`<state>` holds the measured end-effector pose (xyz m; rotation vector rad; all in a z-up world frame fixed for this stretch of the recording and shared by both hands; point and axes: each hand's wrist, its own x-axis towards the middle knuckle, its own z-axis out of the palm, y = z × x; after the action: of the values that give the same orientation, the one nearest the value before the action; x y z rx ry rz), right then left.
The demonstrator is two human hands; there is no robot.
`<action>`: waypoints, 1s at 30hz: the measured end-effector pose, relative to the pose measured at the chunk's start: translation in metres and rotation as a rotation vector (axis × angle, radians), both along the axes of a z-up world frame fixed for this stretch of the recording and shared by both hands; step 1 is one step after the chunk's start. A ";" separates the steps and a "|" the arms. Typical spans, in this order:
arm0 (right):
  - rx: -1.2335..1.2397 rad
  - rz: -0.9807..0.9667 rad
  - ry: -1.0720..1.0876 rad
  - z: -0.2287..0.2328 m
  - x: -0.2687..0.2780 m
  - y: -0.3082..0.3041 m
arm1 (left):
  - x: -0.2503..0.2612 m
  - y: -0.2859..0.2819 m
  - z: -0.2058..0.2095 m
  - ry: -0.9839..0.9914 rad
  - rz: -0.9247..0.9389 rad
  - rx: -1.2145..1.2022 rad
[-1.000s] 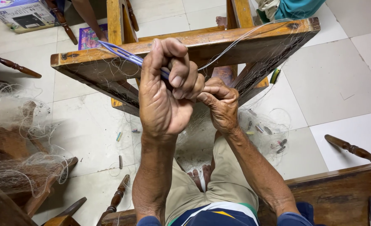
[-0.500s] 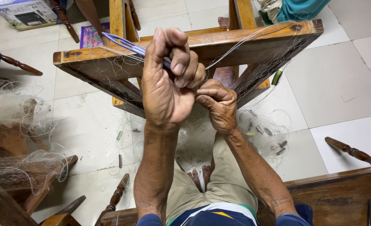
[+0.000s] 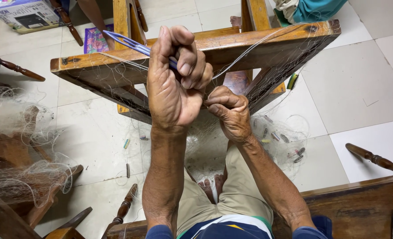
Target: Weaving and repairing a fishing net using a netting needle and scissors
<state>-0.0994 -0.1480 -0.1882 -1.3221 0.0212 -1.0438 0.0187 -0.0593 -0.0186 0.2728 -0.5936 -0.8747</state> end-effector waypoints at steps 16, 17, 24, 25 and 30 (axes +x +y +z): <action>0.168 0.304 -0.130 0.004 0.004 -0.006 | 0.013 0.001 -0.005 -0.023 0.005 0.010; 0.162 0.297 -0.133 0.005 0.004 -0.006 | 0.013 0.000 -0.006 -0.021 0.009 0.017; 0.174 0.247 -0.097 0.003 0.003 -0.005 | 0.010 -0.004 -0.009 -0.017 0.014 -0.007; 0.188 0.251 -0.087 0.004 0.003 -0.005 | 0.009 -0.004 -0.010 -0.021 0.031 0.006; 0.163 0.214 -0.052 0.009 -0.003 -0.005 | -0.003 0.013 -0.019 -0.075 0.099 0.031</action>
<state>-0.1027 -0.1527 -0.1789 -1.1225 -0.0720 -0.8750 0.0161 -0.0463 -0.0372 0.3609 -0.6315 -0.7812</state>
